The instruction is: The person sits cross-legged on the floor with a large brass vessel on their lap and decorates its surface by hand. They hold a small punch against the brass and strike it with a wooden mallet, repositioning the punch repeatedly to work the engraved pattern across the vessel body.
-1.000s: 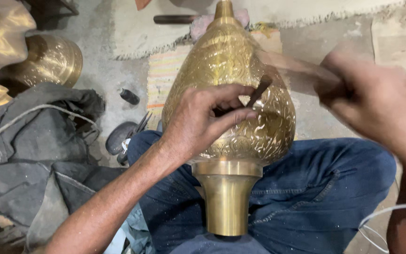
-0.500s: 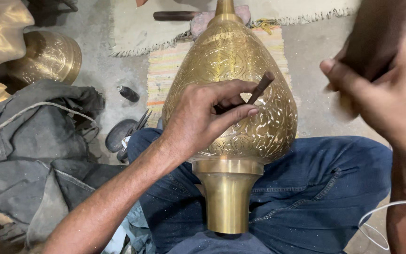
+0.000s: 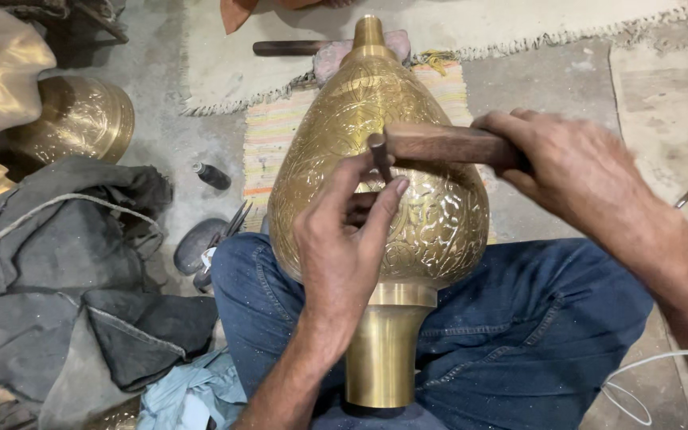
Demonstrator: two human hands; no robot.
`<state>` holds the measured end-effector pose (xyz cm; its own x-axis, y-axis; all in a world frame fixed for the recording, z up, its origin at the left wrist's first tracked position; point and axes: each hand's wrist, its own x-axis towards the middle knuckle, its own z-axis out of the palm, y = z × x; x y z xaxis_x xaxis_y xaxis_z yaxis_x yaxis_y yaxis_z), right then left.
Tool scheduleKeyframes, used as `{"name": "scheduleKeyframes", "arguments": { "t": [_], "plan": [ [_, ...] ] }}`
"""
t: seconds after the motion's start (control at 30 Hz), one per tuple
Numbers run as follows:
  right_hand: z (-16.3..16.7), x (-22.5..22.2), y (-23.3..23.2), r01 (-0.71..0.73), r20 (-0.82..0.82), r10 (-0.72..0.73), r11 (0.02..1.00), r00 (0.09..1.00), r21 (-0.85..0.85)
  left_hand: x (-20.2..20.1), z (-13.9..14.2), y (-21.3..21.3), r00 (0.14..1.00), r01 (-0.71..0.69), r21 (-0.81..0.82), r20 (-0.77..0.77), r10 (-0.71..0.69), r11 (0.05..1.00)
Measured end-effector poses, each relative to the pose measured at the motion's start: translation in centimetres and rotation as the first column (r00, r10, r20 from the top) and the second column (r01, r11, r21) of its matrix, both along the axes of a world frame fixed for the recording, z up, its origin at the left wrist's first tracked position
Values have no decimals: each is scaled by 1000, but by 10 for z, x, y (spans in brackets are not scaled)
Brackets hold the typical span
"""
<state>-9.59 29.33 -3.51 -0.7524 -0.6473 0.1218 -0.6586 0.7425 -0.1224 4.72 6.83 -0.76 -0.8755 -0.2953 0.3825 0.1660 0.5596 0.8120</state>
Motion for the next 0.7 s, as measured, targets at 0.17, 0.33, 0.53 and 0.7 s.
{"name": "scheduleKeyframes", "arguments": {
  "t": [0.17,0.33,0.53,0.7],
  "plan": [
    [47,-16,-8,45,-199,0,974,980,222,3,-1,4,997,-76,71,35,74,995],
    [91,-24,-18,10,-258,57,968,965,250,5,2,7,998,-68,102,12,67,992],
    [94,-56,-12,-377,-120,358,892,926,-249,4,5,4,997,-60,149,57,52,987],
    [79,-72,-11,-202,84,255,895,963,-397,4,3,4,996,-69,68,53,66,995]
  ]
}}
